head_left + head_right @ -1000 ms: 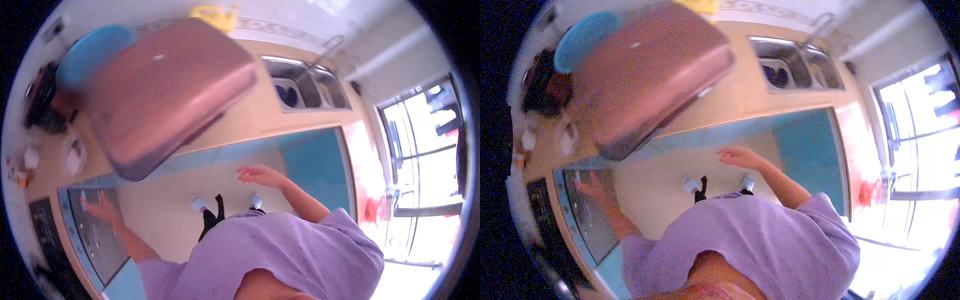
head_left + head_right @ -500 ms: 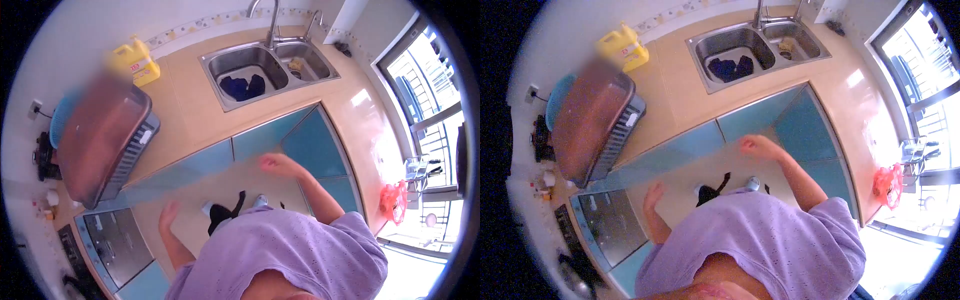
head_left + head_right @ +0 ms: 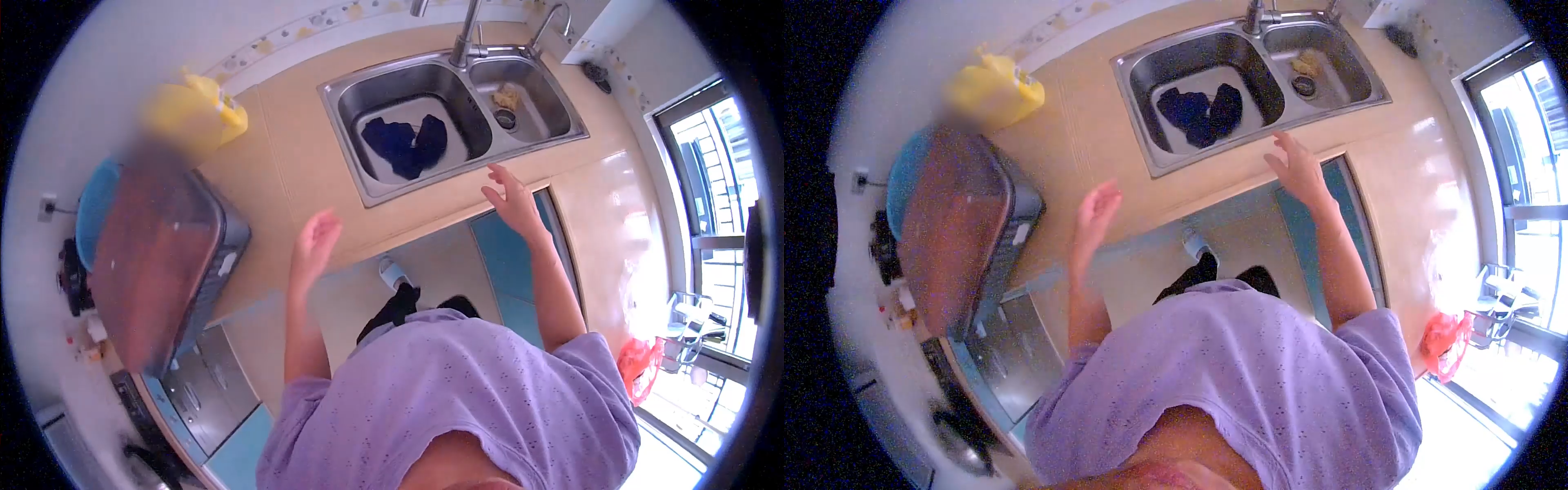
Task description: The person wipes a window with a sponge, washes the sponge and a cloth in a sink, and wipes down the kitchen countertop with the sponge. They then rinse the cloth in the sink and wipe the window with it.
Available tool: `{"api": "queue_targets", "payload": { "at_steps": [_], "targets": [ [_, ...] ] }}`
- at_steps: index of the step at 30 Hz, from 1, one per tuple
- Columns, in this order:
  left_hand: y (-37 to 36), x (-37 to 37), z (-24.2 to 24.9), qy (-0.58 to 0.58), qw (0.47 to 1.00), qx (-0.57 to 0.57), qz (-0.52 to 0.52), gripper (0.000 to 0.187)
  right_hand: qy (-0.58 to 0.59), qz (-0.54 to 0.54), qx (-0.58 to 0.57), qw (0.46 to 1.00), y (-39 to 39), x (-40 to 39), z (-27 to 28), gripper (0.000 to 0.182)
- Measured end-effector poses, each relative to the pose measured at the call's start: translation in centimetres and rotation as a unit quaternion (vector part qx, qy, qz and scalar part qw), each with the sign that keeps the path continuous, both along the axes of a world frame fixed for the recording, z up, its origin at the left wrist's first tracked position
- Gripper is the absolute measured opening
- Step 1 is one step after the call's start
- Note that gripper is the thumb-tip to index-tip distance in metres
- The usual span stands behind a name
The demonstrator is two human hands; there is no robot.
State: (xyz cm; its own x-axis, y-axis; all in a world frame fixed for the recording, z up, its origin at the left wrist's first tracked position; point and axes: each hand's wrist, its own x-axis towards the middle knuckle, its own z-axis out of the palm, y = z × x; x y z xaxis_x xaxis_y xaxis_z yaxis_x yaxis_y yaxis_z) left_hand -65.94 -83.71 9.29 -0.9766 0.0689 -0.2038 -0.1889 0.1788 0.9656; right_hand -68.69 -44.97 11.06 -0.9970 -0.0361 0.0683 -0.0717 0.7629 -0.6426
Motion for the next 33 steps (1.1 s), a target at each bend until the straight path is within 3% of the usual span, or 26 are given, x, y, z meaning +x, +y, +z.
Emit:
{"api": "queue_targets", "payload": {
  "at_steps": [3,6,8,12,14,17,19,21,23,24,27,31,33],
  "targets": [
    [3.1,-4.2,1.5,0.054,0.993,-0.079,-0.069,0.035,0.031,0.023,0.118,0.992,-0.4,-1.2,-1.3,0.046],
    [5.0,-6.8,1.1,0.157,0.96,-0.215,-0.082,0.035,0.056,0.072,0.114,0.989,-0.9,-3.2,-3.8,0.046],
    [5.2,-8.1,0.4,0.173,0.954,-0.224,-0.101,0.035,0.074,0.101,0.099,0.987,-1.2,-5.9,-4.6,0.046],
    [5.4,-8.5,0.9,0.119,0.952,-0.27,-0.077,0.033,-0.028,0.179,0.135,0.974,-0.9,-14.8,-8.0,0.04],
    [5.4,-7.7,0.8,0.104,0.945,-0.304,-0.055,0.032,-0.086,0.253,0.191,0.945,-0.7,-20.7,-11.2,0.037],
    [6.3,-6.5,0.2,0.066,0.955,-0.29,0.013,0.031,-0.117,0.307,0.262,0.907,-1.6,-26.3,-15.4,0.049],
    [7.5,-6.2,0.8,0.043,0.957,-0.282,0.046,0.031,-0.151,0.354,0.254,0.887,-2.7,-27.5,-18.6,0.066],
    [9.5,-7.0,2.4,0.038,0.954,-0.29,0.059,0.03,-0.176,0.39,0.309,0.849,-3.7,-26.0,-22.4,0.068],
    [10.3,-8.4,1.0,0.031,0.969,-0.243,0.046,0.029,-0.313,0.494,0.382,0.716,-5.4,-26.2,-22.6,0.047],
    [10.8,-9.1,0.2,0.027,0.975,-0.216,0.038,0.029,-0.337,0.507,0.345,0.714,-5.3,-26.1,-24.0,0.032],
    [13.6,-13.0,-1.5,-0.004,0.994,-0.113,0.01,0.032,-0.272,0.504,0.267,0.775,-4.9,-26.1,-19.5,0.04],
    [15.8,-18.3,-5.2,0.001,0.997,-0.042,-0.07,0.053,-0.149,0.478,0.234,0.833,-3.8,-26.0,-5.1,0.046],
    [16.0,-21.1,-11.0,0.066,0.986,-0.11,-0.106,0.058,-0.106,0.452,0.212,0.86,-3.5,-25.7,0.9,0.045]
  ]
}}
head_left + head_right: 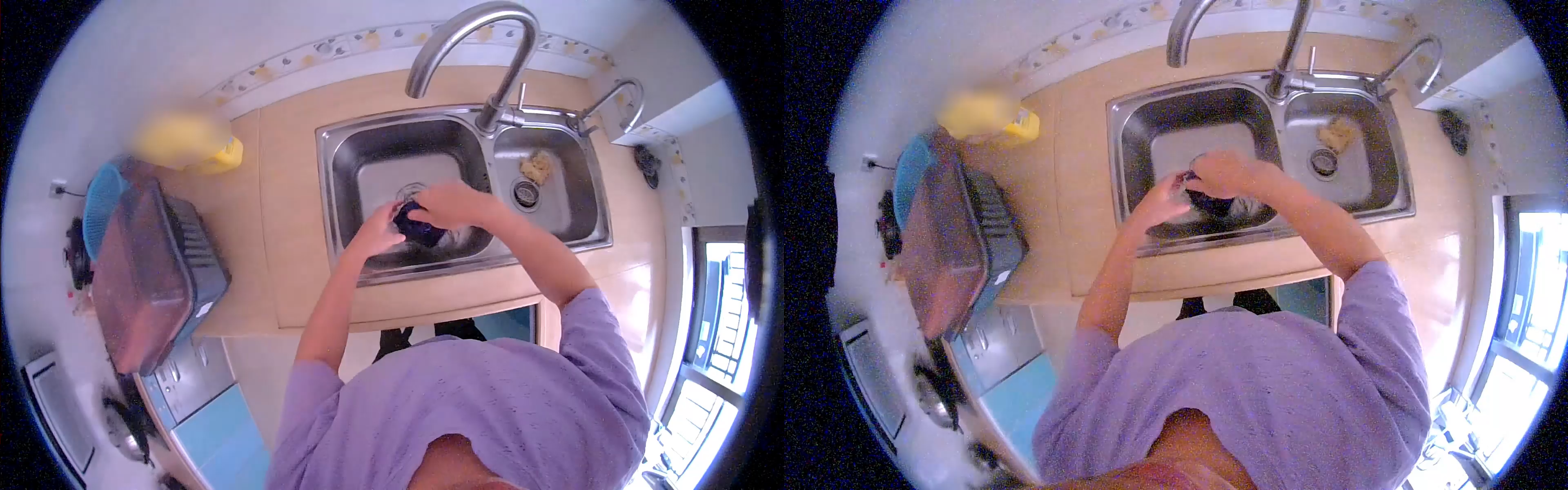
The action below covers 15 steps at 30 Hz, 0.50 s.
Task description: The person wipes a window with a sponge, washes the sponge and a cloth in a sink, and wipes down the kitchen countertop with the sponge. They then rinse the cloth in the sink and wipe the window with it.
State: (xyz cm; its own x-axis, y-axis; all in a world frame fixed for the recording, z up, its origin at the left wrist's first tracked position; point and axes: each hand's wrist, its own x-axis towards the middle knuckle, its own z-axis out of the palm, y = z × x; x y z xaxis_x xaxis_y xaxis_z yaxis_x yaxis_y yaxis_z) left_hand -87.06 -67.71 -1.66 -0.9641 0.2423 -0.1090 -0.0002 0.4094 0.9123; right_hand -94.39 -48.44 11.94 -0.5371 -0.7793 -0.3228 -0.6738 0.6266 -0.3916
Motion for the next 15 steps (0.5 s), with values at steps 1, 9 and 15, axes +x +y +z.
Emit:
{"api": "queue_targets", "payload": {
  "at_steps": [1,9,15],
  "targets": [
    [0.4,-0.8,-1.4,0.035,0.999,-0.032,-0.019,0.061,0.013,-0.009,-0.011,1.0,0.3,0.2,2.6,0.043],
    [3.4,-2.0,4.1,-0.12,0.988,0.081,0.054,0.051,0.185,-0.095,-0.071,0.975,2.6,-0.6,10.9,0.032],
    [-0.9,-0.6,1.8,-0.001,0.992,0.001,0.126,0.05,0.139,-0.253,-0.155,0.945,3.4,-1.5,7.0,0.044]
  ]
}}
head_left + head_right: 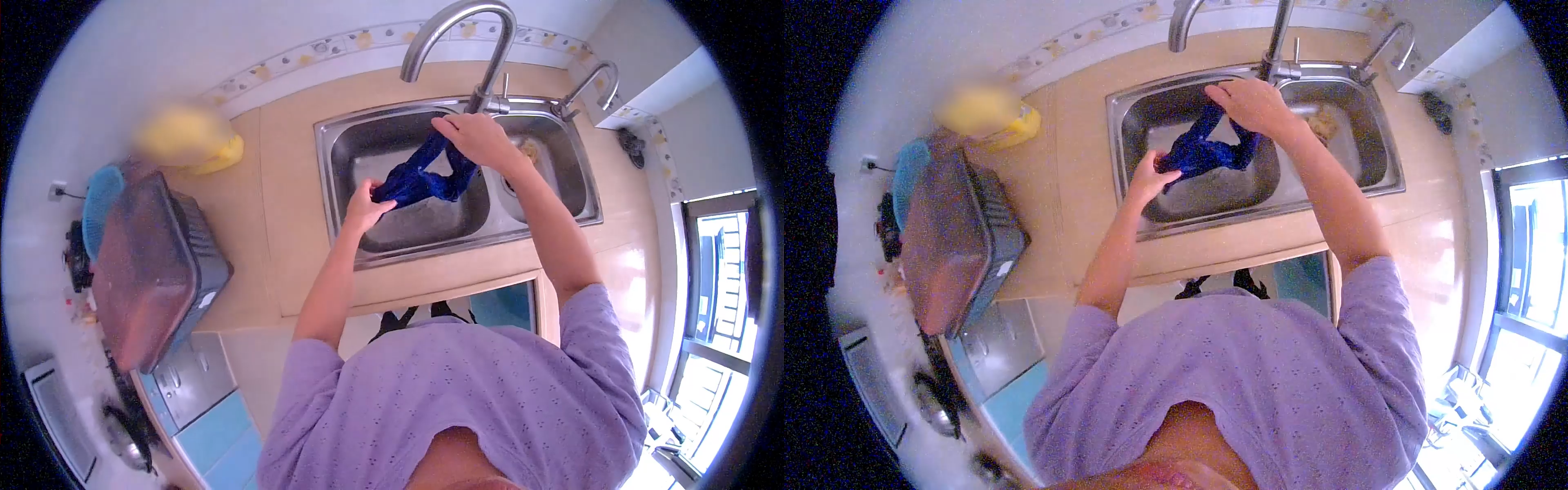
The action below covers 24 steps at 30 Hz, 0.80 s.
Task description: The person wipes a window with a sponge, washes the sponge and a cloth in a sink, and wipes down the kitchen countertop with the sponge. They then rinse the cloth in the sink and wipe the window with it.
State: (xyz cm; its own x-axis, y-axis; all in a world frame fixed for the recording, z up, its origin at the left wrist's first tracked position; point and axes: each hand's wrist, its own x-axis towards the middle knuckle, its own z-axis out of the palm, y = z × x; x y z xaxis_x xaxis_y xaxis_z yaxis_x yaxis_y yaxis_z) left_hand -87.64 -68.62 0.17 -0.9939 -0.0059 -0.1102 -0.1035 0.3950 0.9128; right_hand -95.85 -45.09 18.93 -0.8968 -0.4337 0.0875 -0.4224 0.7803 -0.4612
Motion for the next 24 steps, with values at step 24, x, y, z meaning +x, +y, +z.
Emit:
{"api": "queue_targets", "payload": {
  "at_steps": [24],
  "targets": [
    [8.2,-1.5,3.0,0.026,0.971,0.154,-0.18,0.042,-0.398,-0.125,-0.556,0.719,0.9,0.3,-3.1,0.029]
  ]
}}
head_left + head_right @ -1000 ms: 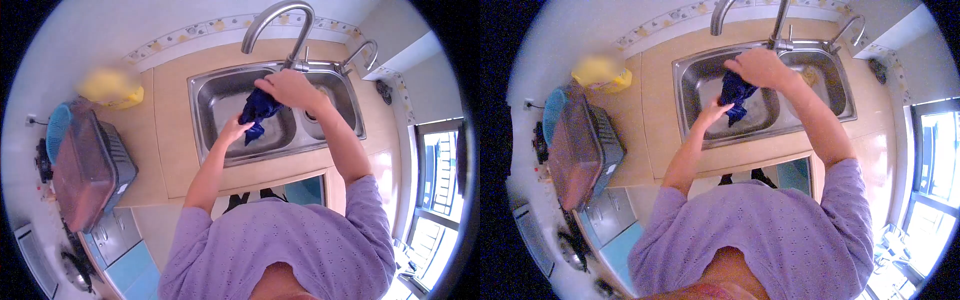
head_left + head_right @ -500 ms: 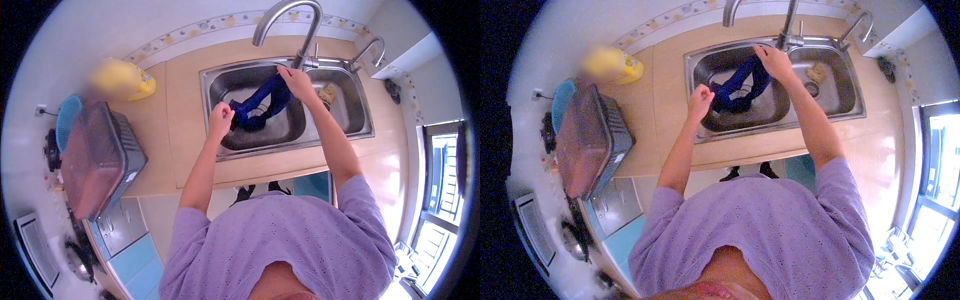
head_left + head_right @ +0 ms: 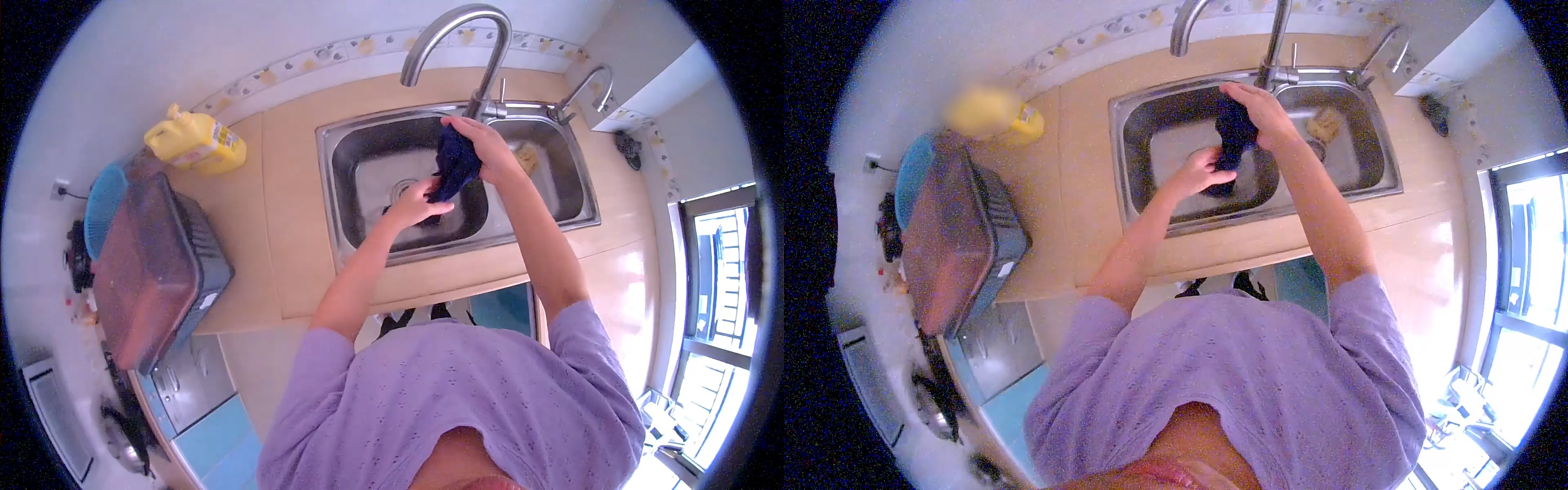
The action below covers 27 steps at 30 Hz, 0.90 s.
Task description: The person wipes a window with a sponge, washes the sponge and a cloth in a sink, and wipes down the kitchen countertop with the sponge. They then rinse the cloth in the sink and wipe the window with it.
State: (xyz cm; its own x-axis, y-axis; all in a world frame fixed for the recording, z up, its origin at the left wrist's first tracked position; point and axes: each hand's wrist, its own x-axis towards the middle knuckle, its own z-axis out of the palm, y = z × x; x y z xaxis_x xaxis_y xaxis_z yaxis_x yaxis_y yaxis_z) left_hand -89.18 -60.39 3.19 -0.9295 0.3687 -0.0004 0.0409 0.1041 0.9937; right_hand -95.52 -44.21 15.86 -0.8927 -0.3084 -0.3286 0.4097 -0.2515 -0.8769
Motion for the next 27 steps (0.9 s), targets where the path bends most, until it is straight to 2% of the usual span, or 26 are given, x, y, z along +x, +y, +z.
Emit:
{"api": "queue_targets", "payload": {
  "at_steps": [2,3,6,7,11,14,16,17,18,19,20,21,22,23,24,26,27],
  "targets": [
    [1.0,-0.7,0.7,-0.094,0.993,0.069,0.004,0.036,0.014,-0.028,0.004,1.0,0.6,-0.3,0.2,0.029],
    [1.0,-0.5,0.9,-0.055,0.995,0.07,0.053,0.025,0.011,-0.04,0.002,0.999,1.2,-0.3,0.1,0.03],
    [-1.1,-0.2,0.1,-0.056,0.994,-0.053,0.078,0.027,-0.011,-0.079,-0.01,0.997,3.1,-1.1,-2.6,0.031],
    [-1.4,0.2,-0.3,-0.075,0.988,-0.016,0.133,0.02,-0.023,-0.091,-0.015,0.995,3.3,-1.1,-3.6,0.032],
    [-3.2,0.7,-0.8,0.008,0.95,-0.212,0.229,0.026,-0.028,-0.075,-0.02,0.997,3.7,-0.3,-7.7,0.035],
    [-3.9,1.4,-0.9,0.005,0.921,-0.279,0.272,0.029,-0.026,-0.098,0.031,0.994,4.0,0.2,-11.6,0.037],
    [-4.5,1.9,-2.7,0.017,0.923,-0.289,0.254,0.031,0.019,-0.057,0.194,0.979,4.0,1.5,-11.8,0.039],
    [-4.7,1.9,-4.0,-0.021,0.952,-0.172,0.252,0.031,0.06,0.035,0.293,0.954,4.3,2.4,-11.3,0.044],
    [-4.4,2.2,-2.3,-0.044,0.966,-0.126,0.22,0.029,0.229,0.141,0.599,0.754,4.2,2.6,-13.1,0.045],
    [-4.2,2.0,-1.8,0.0,0.978,-0.112,0.177,0.026,0.206,0.238,0.643,0.698,3.3,4.2,-9.5,0.042],
    [-3.7,1.6,-1.3,0.04,0.984,-0.1,0.139,0.024,0.195,0.226,0.646,0.702,2.6,4.8,-9.0,0.037],
    [-3.0,1.7,0.1,0.036,0.99,-0.121,0.062,0.02,0.278,0.214,0.617,0.704,2.1,5.2,-10.0,0.044],
    [-2.4,1.5,1.8,0.036,0.989,-0.144,-0.008,0.017,0.391,0.168,0.504,0.752,1.6,5.4,-11.7,0.05],
    [-1.8,1.1,3.0,0.012,0.984,-0.17,-0.053,0.012,0.38,0.172,0.39,0.821,0.9,5.8,-11.5,0.05],
    [-1.1,0.8,5.0,0.041,0.985,-0.146,-0.077,0.01,0.365,0.176,0.267,0.874,0.4,5.8,-11.1,0.05],
    [-1.4,-0.3,7.9,0.036,0.987,-0.145,-0.064,0.01,0.317,0.219,0.298,0.874,0.3,5.8,-9.2,0.039],
    [-2.2,-0.6,8.3,0.05,0.985,-0.157,-0.057,0.01,0.334,0.182,0.292,0.878,0.3,5.8,-9.9,0.028]
  ]
}}
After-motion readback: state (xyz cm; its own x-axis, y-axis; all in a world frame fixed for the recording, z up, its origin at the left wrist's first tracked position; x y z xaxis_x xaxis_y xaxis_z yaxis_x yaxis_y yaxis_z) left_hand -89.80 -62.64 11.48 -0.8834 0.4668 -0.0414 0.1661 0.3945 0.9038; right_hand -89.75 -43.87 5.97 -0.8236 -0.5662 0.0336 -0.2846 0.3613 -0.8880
